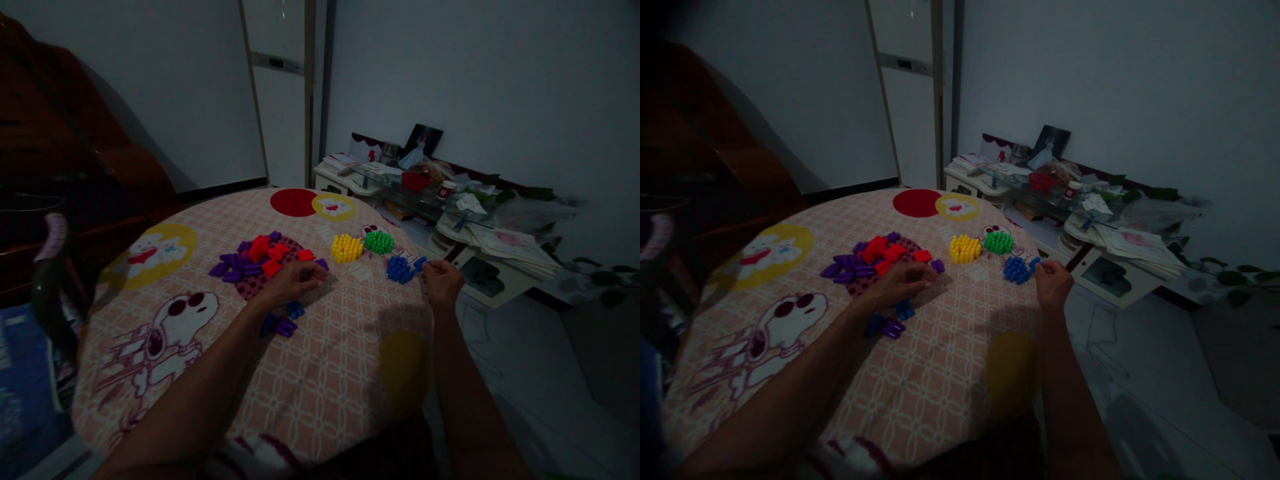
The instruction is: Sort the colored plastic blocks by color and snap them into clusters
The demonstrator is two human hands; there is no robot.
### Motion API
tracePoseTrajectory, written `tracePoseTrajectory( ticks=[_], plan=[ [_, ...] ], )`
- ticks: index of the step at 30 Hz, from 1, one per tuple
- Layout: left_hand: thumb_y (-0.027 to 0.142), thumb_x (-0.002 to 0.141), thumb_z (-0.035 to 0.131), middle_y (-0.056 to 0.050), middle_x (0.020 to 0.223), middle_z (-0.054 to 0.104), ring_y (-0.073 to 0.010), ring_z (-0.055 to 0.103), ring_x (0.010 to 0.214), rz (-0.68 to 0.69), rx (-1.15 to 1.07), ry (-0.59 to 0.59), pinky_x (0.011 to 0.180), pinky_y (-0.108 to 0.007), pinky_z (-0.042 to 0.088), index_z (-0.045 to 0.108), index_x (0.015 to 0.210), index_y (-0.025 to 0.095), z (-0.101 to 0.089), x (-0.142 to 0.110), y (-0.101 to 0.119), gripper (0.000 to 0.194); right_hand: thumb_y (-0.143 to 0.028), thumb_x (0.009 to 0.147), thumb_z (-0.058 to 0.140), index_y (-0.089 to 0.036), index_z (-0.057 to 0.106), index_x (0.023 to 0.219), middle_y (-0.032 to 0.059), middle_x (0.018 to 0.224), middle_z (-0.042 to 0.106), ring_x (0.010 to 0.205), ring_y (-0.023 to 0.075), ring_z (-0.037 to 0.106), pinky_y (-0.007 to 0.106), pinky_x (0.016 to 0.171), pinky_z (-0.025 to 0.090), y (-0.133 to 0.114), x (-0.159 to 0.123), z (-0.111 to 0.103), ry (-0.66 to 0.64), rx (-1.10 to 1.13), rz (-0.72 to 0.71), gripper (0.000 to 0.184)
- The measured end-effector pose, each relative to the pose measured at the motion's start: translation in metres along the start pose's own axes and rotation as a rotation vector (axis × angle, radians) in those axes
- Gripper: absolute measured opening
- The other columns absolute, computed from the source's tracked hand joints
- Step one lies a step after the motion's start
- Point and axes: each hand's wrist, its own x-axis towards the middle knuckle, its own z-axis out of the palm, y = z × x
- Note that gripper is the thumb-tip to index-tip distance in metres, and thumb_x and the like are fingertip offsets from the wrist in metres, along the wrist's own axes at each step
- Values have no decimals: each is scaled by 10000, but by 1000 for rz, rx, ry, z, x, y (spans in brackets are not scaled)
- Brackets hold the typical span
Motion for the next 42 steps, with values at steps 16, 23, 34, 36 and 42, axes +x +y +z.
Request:
tracePoseTrajectory(
  ticks=[16,23,34,36,42],
  plan=[
    [400,782,699,-33,779,693,-144,586,633,5,40,19,556,-232,439,727,934,159,-4,-1,-9,287,-409,816,488,-162,694,633,80,633,675,655,213,601,324,663,412,-3,13,13,-229,-214,-40,369],
    [401,746,721,-65,876,738,-210,683,796,-31,19,112,697,-292,527,733,941,148,-14,-5,-13,319,-385,866,489,-166,704,756,111,757,698,714,223,600,346,715,435,-38,-6,5,-74,-247,-184,326],
    [341,708,701,-44,789,727,-178,645,704,-104,130,273,654,-279,498,739,876,142,-42,-8,-27,263,-186,926,560,-206,611,1326,120,1213,667,1069,236,633,376,924,522,-149,-142,57,-984,160,-810,404],
    [336,707,703,-39,761,718,-170,633,680,-112,136,268,639,-273,496,738,868,143,-43,-9,-28,254,-149,932,543,-250,550,1407,118,1356,594,1188,248,577,412,996,495,-157,-158,68,-1004,87,-920,485],
    [390,711,708,-41,761,723,-185,649,685,-87,175,233,629,-268,493,743,880,148,-43,-6,-34,297,-158,1005,449,-210,629,1279,124,1220,661,1097,255,593,413,974,487,-155,-169,82,-1000,-28,-960,331]
  ],
)
